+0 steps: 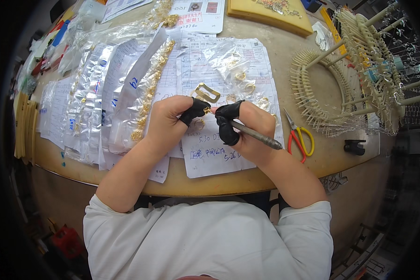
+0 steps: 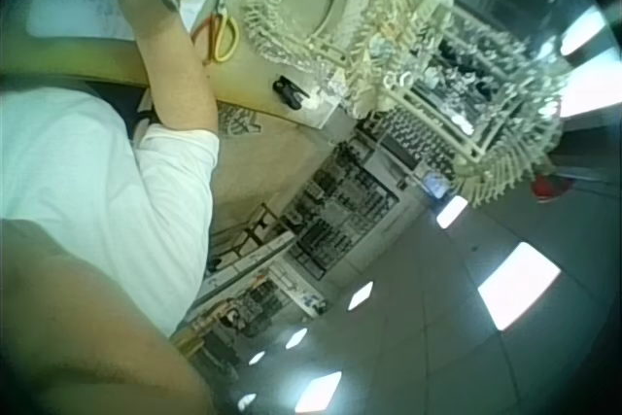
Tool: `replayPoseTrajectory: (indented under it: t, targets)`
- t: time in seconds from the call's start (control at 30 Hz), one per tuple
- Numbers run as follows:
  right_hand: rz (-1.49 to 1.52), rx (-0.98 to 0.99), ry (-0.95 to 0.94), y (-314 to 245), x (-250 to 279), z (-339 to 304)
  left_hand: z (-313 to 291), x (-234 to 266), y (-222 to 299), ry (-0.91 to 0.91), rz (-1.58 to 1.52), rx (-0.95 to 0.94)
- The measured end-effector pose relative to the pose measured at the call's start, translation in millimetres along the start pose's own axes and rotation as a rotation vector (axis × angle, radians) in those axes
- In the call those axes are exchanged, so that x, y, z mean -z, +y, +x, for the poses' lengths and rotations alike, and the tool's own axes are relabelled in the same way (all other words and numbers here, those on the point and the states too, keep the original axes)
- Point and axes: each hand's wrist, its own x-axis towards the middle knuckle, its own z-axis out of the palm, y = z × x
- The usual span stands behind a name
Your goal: The person scrapes small gold components using a handheld tool on a metal holder. Then, the person sets the tool down, sorts through bags of gold pieces and paperwork, and holds up a paper document with attached components.
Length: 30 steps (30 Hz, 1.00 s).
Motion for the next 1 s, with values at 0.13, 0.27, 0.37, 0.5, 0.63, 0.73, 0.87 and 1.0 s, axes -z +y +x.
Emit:
replayPoseTrajectory:
  t: [0.13,0.27,0.37,0.5,0.63,0.73,0.87,1.0]
  targets:
    - [0.012,-0.002,0.011,-0.8,0.0,0.7,0.2,1.0,2.0,0.000,0.010,0.000]
    - [-0.003,-0.032,-0.056,-1.4,3.5,-0.8,0.2,1.6,2.6,-0.011,-0.021,-0.002]
    - [-0.035,0.015,-0.052,0.3,3.5,-0.5,0.1,1.9,2.6,-0.004,-0.011,-0.022]
    - [-0.009,0.002,-0.041,-0.3,2.6,-1.7,-0.2,2.4,4.7,-0.001,-0.015,-0.021]
    - [-0.013,0.012,-0.043,-1.2,2.1,-2.1,-0.8,2.1,4.0,0.005,-0.013,-0.029]
    - [-0.029,0.031,-0.042,-1.1,2.0,-2.3,-0.9,2.1,4.7,0.014,-0.017,-0.031]
    - [-0.032,0.090,0.027,-0.9,-1.0,-1.1,-0.7,1.7,4.7,0.024,-0.024,-0.036]
    - [-0.013,0.101,0.028,-2.1,-1.4,-0.4,-1.0,0.7,4.0,0.037,-0.036,-0.038]
